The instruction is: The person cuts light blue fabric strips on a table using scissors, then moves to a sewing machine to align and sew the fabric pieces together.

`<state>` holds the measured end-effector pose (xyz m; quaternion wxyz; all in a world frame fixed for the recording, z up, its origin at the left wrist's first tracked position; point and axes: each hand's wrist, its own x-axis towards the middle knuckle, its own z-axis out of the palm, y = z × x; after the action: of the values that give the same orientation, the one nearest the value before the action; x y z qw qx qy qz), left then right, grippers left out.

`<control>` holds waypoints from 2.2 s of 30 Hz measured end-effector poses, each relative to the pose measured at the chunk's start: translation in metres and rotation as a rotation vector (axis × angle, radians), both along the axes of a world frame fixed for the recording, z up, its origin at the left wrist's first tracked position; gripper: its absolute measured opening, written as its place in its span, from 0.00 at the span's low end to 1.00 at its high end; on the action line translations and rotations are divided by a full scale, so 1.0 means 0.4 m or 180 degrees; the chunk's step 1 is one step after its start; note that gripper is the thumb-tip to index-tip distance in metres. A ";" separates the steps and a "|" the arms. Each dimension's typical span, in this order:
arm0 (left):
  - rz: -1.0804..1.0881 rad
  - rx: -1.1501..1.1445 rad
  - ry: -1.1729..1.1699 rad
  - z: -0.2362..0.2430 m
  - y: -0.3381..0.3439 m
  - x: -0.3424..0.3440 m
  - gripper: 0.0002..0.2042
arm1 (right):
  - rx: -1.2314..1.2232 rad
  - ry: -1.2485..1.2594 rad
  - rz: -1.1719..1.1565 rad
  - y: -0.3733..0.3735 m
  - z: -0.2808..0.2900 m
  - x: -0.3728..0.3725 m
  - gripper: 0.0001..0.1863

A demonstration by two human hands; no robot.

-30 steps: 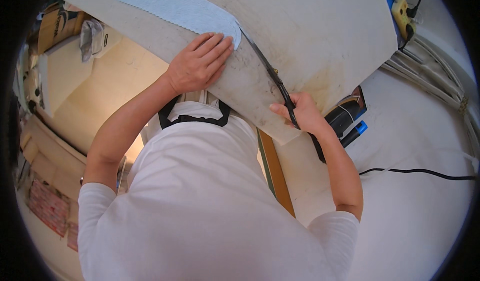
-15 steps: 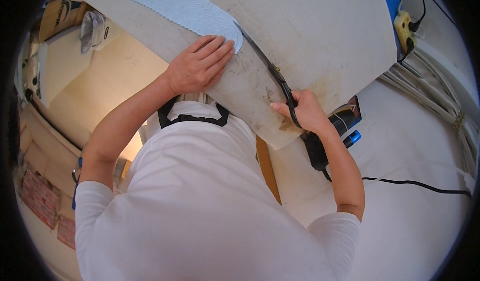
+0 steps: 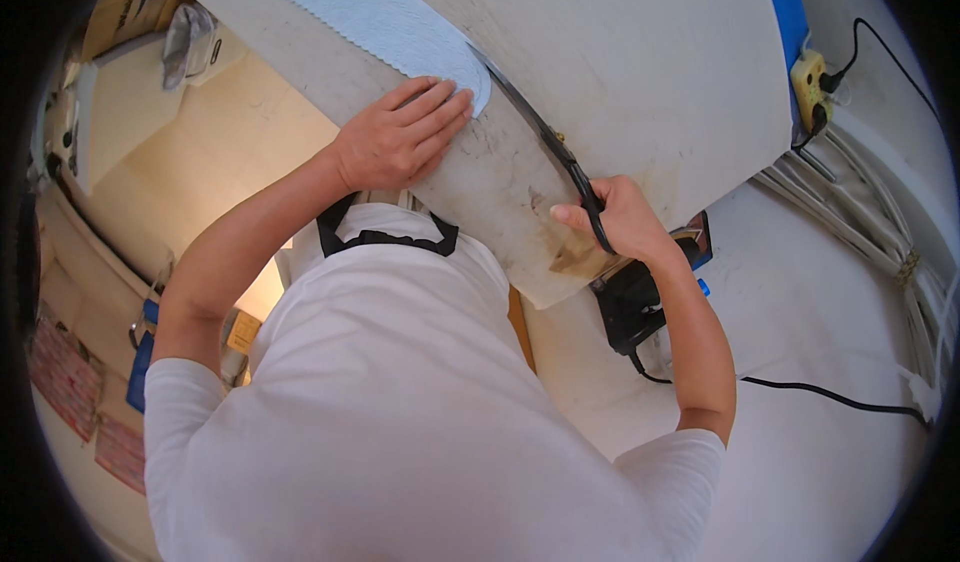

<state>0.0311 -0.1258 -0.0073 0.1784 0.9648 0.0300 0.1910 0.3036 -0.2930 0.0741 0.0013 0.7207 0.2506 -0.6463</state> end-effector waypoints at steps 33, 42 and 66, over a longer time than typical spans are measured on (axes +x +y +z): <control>-0.0007 0.0070 -0.0034 -0.006 0.002 -0.001 0.21 | -0.0031 0.0618 -0.0263 0.005 -0.014 0.023 0.25; -0.0045 0.0055 0.0020 -0.010 0.001 -0.004 0.22 | -0.0031 0.0398 -0.0015 0.049 -0.008 0.016 0.25; 0.0035 0.0147 -0.0126 -0.010 0.002 -0.002 0.21 | 0.0037 0.0333 0.0089 0.085 -0.021 0.001 0.26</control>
<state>0.0302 -0.1252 -0.0112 0.1556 0.9645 0.0273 0.2117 0.3040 -0.2588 0.0658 -0.0069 0.6824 0.2641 -0.6815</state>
